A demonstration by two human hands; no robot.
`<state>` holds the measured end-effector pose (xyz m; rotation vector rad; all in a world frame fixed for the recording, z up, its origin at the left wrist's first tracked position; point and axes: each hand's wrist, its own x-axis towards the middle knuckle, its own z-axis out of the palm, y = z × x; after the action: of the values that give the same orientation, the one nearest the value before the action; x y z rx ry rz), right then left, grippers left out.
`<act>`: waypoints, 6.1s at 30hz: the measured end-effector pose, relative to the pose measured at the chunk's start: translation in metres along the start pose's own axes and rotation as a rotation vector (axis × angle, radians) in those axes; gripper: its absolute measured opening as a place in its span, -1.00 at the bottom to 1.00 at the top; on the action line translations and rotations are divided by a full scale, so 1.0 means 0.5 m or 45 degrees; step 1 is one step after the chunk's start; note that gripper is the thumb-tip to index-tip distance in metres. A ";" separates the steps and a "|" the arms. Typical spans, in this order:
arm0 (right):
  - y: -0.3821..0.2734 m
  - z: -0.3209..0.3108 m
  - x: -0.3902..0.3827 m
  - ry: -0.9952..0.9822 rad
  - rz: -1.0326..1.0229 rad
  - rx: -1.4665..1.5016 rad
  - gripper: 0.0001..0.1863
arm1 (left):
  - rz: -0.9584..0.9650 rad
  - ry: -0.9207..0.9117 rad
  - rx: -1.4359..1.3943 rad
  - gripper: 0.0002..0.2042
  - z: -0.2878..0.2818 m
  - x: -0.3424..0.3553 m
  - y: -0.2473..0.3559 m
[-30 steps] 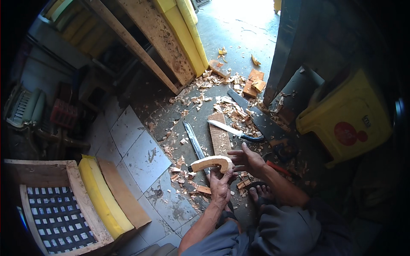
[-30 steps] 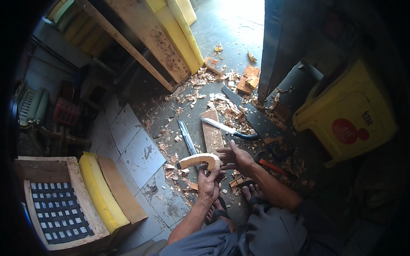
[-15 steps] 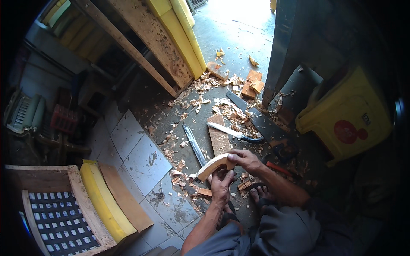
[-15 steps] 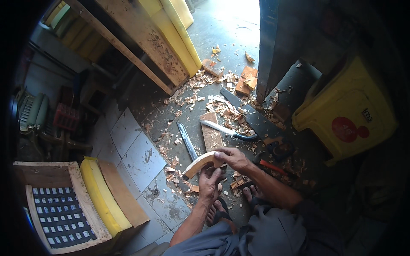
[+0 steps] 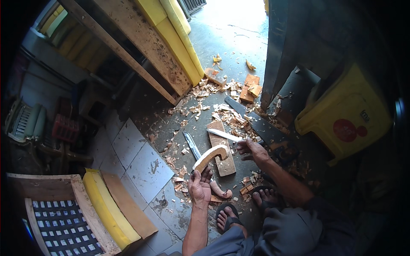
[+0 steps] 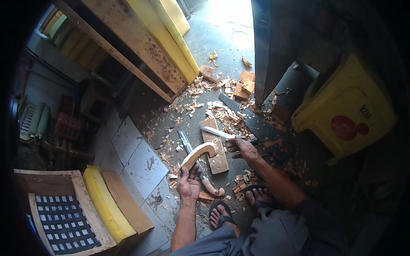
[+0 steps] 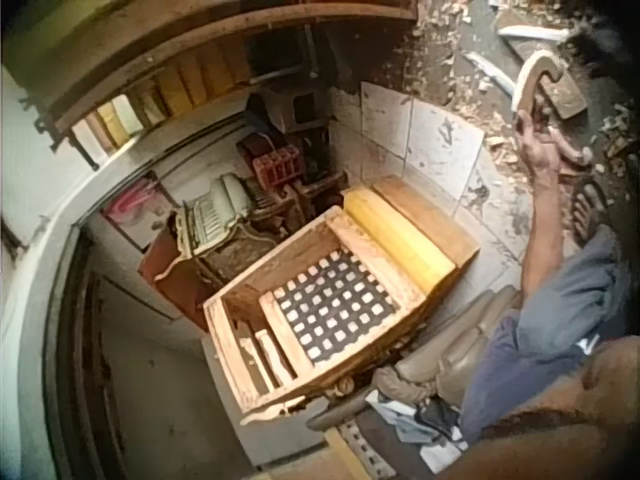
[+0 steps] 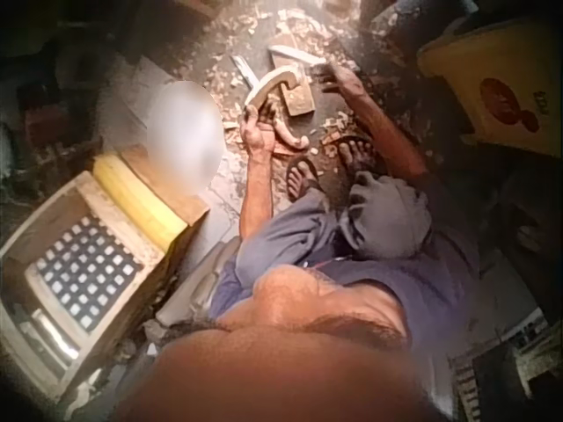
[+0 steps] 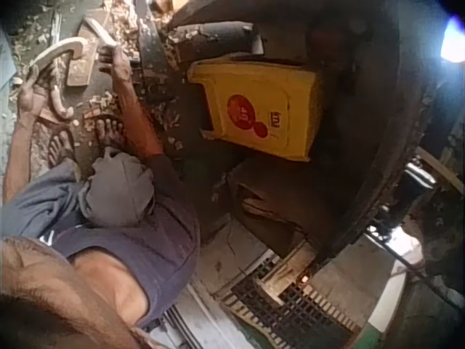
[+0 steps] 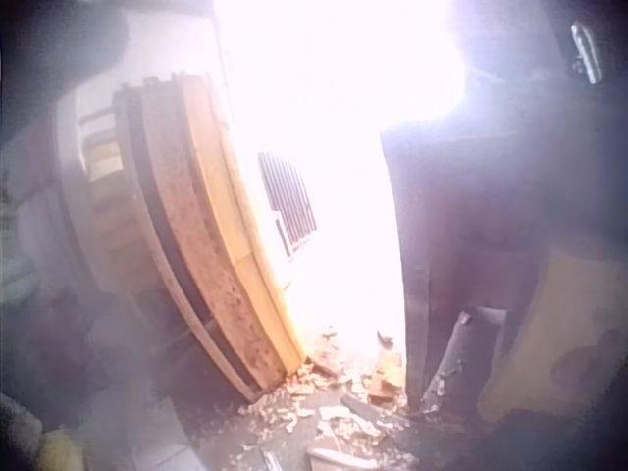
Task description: The person carves a piece of wood using a knife while sitting on a stool. They use the knife to shave thin strips from the wood block, which they hold in their hands and stabilize against their legs, creating a pile of shavings on the floor.
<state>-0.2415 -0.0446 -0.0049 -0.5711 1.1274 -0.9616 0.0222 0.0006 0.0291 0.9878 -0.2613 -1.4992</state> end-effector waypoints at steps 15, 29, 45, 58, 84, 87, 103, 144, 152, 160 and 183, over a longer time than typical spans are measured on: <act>0.034 -0.015 0.002 -0.043 0.104 -0.013 -0.35 | -0.178 -0.075 -0.163 -0.68 -0.070 -0.006 -0.023; -0.005 0.056 -0.023 -0.351 -0.025 -0.001 -0.42 | -0.288 -0.241 -0.310 -0.61 -0.073 -0.039 -0.055; -0.027 0.059 -0.035 -0.233 -0.156 -0.125 -0.62 | -0.633 -0.579 0.094 -0.43 -0.044 -0.068 -0.038; -0.011 0.030 -0.067 -0.204 -0.101 -0.150 -0.58 | -0.714 -0.608 0.030 -0.46 -0.034 -0.076 -0.077; 0.022 -0.055 -0.130 0.188 -0.075 -0.738 -0.69 | -0.783 -0.837 -0.403 -0.32 -0.026 -0.058 -0.083; 0.030 -0.049 -0.069 0.249 -0.702 -1.509 -0.69 | -0.817 -0.622 -0.430 -0.43 -0.046 -0.057 -0.088; 0.095 -0.021 0.027 0.318 -0.548 -1.531 -0.81 | -0.564 -0.002 0.271 -0.66 -0.119 0.009 -0.070; 0.106 0.068 -0.015 0.133 0.031 -1.274 -0.59 | -0.060 -0.075 1.234 -0.44 -0.104 0.233 -0.123; 0.108 0.073 -0.046 0.186 -0.069 -1.048 -0.61 | -0.182 -0.032 0.821 -0.36 -0.060 0.192 -0.142; 0.075 0.082 -0.078 0.088 -0.647 -1.055 -0.70 | -0.259 0.157 0.945 -0.61 0.004 0.155 -0.022; 0.017 0.150 -0.076 -0.019 -0.971 -1.253 -0.62 | -0.371 0.298 0.736 -0.68 -0.007 0.215 -0.029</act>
<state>-0.1729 -0.0135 0.0337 -1.8983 1.3639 -0.9713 0.0278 -0.0916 -0.0278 1.7099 -0.4068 -1.5829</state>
